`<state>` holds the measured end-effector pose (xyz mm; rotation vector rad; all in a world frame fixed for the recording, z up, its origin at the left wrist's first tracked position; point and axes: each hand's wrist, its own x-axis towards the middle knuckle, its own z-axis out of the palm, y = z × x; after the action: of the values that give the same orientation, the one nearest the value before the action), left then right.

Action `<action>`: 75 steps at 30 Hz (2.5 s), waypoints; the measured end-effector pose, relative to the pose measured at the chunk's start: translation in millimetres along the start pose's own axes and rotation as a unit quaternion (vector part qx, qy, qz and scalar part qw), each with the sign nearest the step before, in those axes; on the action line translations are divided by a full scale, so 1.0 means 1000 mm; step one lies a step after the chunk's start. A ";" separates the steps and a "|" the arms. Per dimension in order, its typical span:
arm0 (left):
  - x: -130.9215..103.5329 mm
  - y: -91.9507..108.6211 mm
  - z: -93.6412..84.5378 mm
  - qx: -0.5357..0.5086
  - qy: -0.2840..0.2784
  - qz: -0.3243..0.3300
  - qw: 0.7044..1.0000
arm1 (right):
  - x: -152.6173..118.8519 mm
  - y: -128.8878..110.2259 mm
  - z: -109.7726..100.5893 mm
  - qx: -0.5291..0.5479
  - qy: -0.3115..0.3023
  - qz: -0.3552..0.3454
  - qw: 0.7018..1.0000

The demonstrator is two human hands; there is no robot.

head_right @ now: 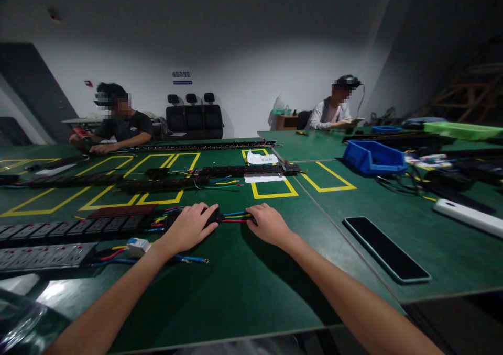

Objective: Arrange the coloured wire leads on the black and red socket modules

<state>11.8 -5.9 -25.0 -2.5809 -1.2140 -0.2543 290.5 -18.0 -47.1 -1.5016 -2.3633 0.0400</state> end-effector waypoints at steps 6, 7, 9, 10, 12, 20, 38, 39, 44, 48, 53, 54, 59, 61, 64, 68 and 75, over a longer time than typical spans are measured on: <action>0.000 0.001 0.000 0.002 -0.002 0.000 1.000 | 0.000 0.000 0.000 -0.002 -0.002 0.001 1.000; 0.000 0.001 0.000 0.002 -0.002 0.001 1.000 | 0.000 0.000 0.000 -0.002 -0.003 0.001 1.000; 0.000 0.001 0.000 0.002 -0.001 0.000 1.000 | 0.000 0.000 0.000 -0.001 -0.003 0.002 1.000; 0.000 0.001 0.000 0.002 0.000 0.000 1.000 | 0.000 0.000 0.000 0.000 -0.003 0.002 1.000; 0.000 0.001 0.000 0.002 0.000 0.000 1.000 | 0.000 0.001 0.000 0.000 -0.001 0.001 1.000; 0.001 0.003 -0.003 0.002 -0.010 -0.004 1.000 | 0.000 0.000 0.000 -0.002 -0.003 -0.003 1.000; 0.000 0.001 -0.004 -0.011 -0.007 0.000 1.000 | -0.001 -0.001 -0.002 -0.003 -0.010 0.001 1.000; 0.000 0.001 -0.004 -0.013 -0.006 0.000 1.000 | -0.001 -0.001 -0.002 -0.004 -0.011 0.003 1.000; 0.000 0.002 -0.004 -0.016 -0.011 -0.004 1.000 | -0.001 -0.001 -0.002 -0.002 -0.014 0.005 1.000; 0.001 0.003 -0.005 -0.012 -0.012 -0.006 1.000 | -0.001 0.000 -0.001 0.002 -0.010 -0.001 1.000; 0.001 0.003 -0.005 -0.009 -0.013 -0.006 1.000 | -0.001 0.001 0.001 0.001 -0.006 -0.002 1.000; 0.001 0.003 -0.005 -0.008 -0.014 -0.006 1.000 | -0.001 0.001 0.001 0.001 -0.006 -0.002 1.000; 0.000 0.002 -0.005 -0.010 -0.012 -0.004 1.000 | 0.000 0.000 -0.001 -0.001 -0.014 0.001 1.000; 0.000 0.002 -0.005 -0.010 -0.012 -0.004 1.000 | 0.000 -0.001 -0.002 -0.001 -0.014 0.002 1.000; 0.000 0.003 -0.005 -0.011 -0.011 -0.006 1.000 | -0.001 -0.001 -0.002 -0.003 -0.013 0.001 1.000; 0.000 0.003 -0.005 -0.018 -0.012 -0.006 1.000 | -0.001 -0.001 -0.001 -0.008 -0.013 0.003 1.000; 0.000 0.002 -0.005 -0.014 -0.011 -0.003 1.000 | -0.001 0.000 -0.002 -0.006 -0.014 0.000 1.000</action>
<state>13.4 -8.8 -20.6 -2.6102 -1.2352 -0.2451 291.2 -18.7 -45.8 -1.5154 -2.3900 0.0478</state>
